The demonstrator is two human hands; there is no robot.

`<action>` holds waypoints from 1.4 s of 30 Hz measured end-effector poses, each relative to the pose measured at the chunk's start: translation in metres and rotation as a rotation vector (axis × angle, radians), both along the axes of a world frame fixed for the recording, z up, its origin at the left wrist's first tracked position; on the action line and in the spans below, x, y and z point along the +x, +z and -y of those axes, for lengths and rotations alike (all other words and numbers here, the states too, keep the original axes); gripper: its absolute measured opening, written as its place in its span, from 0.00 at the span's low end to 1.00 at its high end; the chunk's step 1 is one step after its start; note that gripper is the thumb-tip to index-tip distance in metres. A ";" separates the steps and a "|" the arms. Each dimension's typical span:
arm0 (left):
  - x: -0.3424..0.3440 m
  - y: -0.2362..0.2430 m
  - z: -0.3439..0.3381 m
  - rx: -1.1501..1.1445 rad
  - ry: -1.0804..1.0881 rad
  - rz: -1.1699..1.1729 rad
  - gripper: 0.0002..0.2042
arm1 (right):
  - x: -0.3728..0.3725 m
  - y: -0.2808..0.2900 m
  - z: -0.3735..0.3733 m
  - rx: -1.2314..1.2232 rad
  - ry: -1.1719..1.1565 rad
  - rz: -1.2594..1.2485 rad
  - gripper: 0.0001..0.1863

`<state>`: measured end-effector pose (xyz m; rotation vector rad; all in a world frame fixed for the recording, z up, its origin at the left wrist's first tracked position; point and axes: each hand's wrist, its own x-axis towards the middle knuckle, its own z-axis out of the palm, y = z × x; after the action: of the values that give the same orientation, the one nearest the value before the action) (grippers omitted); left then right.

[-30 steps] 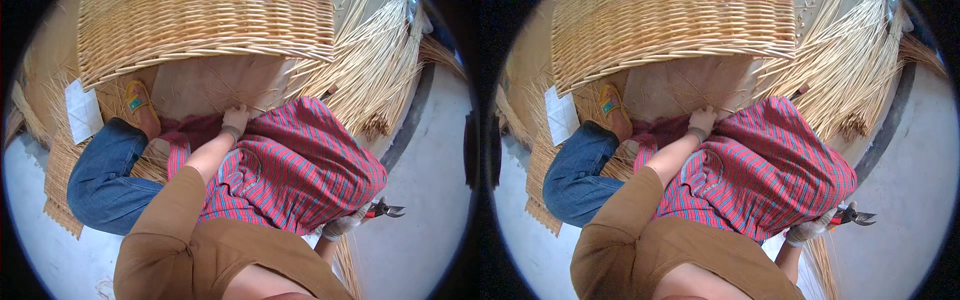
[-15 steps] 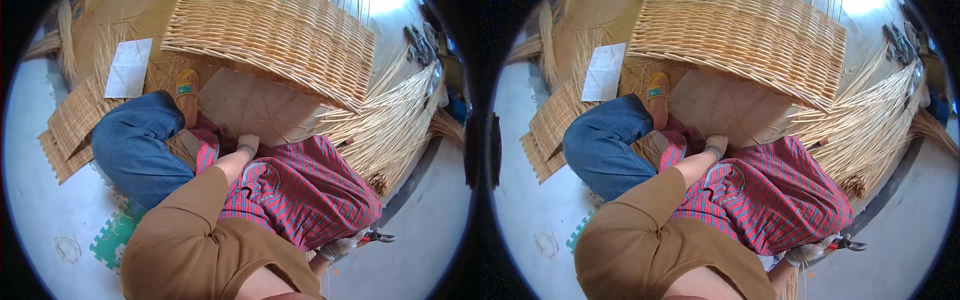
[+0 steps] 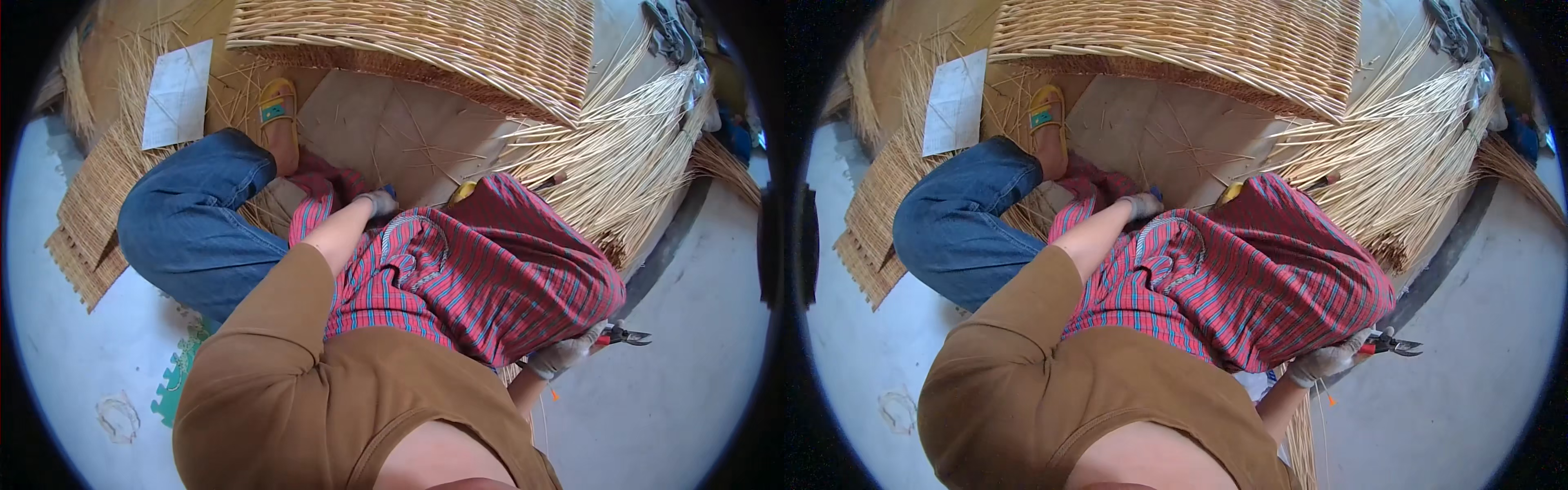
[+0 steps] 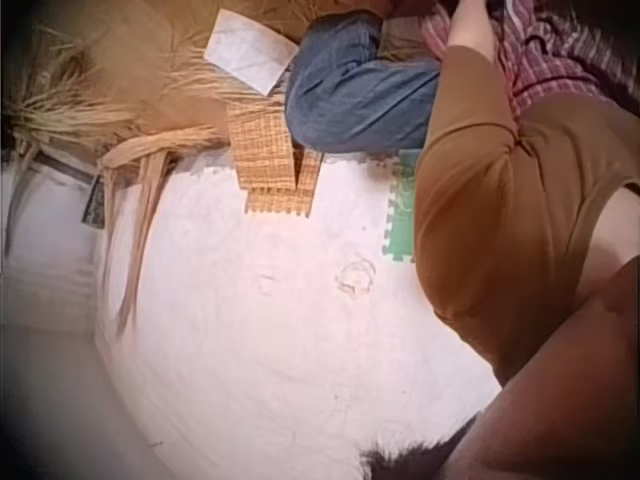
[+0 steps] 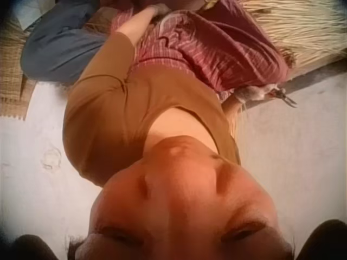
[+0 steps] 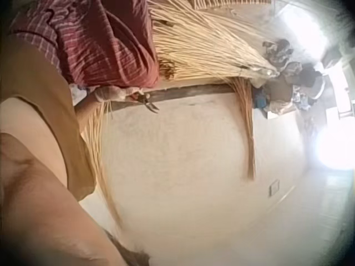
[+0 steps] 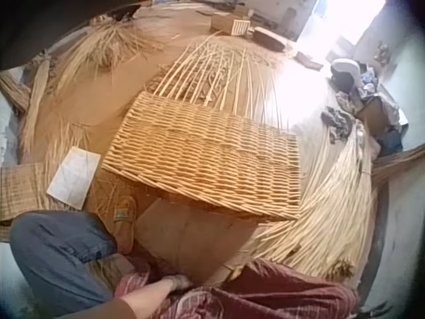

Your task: Weaving a large wicker basket, trimming excess strands with clippers, and measuring dimensions with a tape measure.

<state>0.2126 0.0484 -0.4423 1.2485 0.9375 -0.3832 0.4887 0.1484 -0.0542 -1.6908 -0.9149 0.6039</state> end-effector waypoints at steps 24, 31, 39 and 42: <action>-0.065 0.015 -0.056 0.442 1.219 -0.349 0.18 | 0.001 0.002 -0.022 0.305 0.177 -0.257 0.23; -0.115 0.154 -0.079 0.642 1.305 0.127 0.23 | -0.050 0.221 0.011 1.057 1.526 -0.599 0.13; -0.121 0.240 -0.088 1.521 0.847 -0.428 0.25 | -0.103 0.305 0.057 1.904 1.406 -0.388 0.14; -0.134 0.262 -0.121 1.559 0.580 -0.721 0.30 | -0.091 0.296 0.068 1.839 1.209 -0.261 0.12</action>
<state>0.0789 0.1690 -0.1800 2.1106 2.3626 0.5740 0.3977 0.0806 0.2414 0.6594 -1.4572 0.3667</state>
